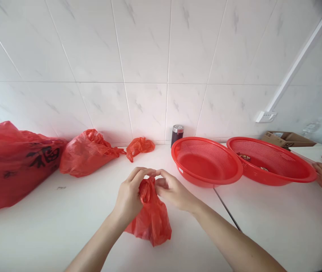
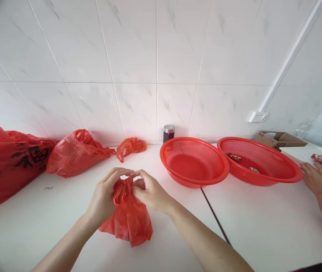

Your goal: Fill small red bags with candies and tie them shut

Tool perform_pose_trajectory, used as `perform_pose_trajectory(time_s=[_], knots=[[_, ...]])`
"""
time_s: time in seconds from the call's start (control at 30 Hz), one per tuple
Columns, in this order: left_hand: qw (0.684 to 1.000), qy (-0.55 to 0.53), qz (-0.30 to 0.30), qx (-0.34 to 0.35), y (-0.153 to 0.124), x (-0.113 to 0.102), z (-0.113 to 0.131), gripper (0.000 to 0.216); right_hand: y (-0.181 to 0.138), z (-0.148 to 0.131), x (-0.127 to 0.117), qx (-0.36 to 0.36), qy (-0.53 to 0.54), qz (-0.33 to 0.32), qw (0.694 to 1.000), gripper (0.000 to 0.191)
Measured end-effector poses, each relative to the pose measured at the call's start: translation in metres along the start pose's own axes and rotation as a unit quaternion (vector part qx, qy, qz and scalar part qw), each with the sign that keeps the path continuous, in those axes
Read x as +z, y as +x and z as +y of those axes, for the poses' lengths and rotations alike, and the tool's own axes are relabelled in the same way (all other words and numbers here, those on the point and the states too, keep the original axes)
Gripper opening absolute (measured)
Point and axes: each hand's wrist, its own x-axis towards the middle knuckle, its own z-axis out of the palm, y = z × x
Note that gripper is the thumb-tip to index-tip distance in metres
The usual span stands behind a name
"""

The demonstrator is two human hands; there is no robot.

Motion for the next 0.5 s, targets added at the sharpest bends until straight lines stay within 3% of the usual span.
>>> perform_pose_trajectory(time_s=[0.07,0.17,0.23,0.3,0.37,0.43,0.5], knots=[[1.0,0.004,-0.009,-0.006,-0.003,-0.001,0.0,0.063,0.003,0.002,0.003,-0.01,0.04,0.012,0.999,0.016],[0.999,0.002,-0.033,-0.034,-0.007,-0.004,0.001,0.059,0.008,0.002,0.002,-0.091,0.079,0.183,0.976,0.015],[0.997,-0.022,-0.046,-0.065,-0.01,-0.006,0.003,0.047,0.009,0.001,-0.001,-0.122,0.068,0.253,0.957,0.018],[0.992,-0.053,-0.043,-0.104,-0.013,-0.009,0.005,0.037,0.008,0.003,-0.001,-0.107,0.056,0.237,0.964,0.024],[0.988,-0.077,-0.022,-0.133,-0.016,-0.01,0.007,0.034,0.005,0.007,0.002,-0.055,0.058,0.17,0.982,0.034],[0.985,-0.097,-0.012,-0.144,-0.018,-0.008,0.008,0.035,0.002,0.013,0.008,-0.011,0.073,0.102,0.992,0.032],[0.982,-0.112,-0.022,-0.15,-0.02,-0.006,0.008,0.036,0.002,0.016,0.014,-0.01,0.093,0.082,0.992,0.031]])
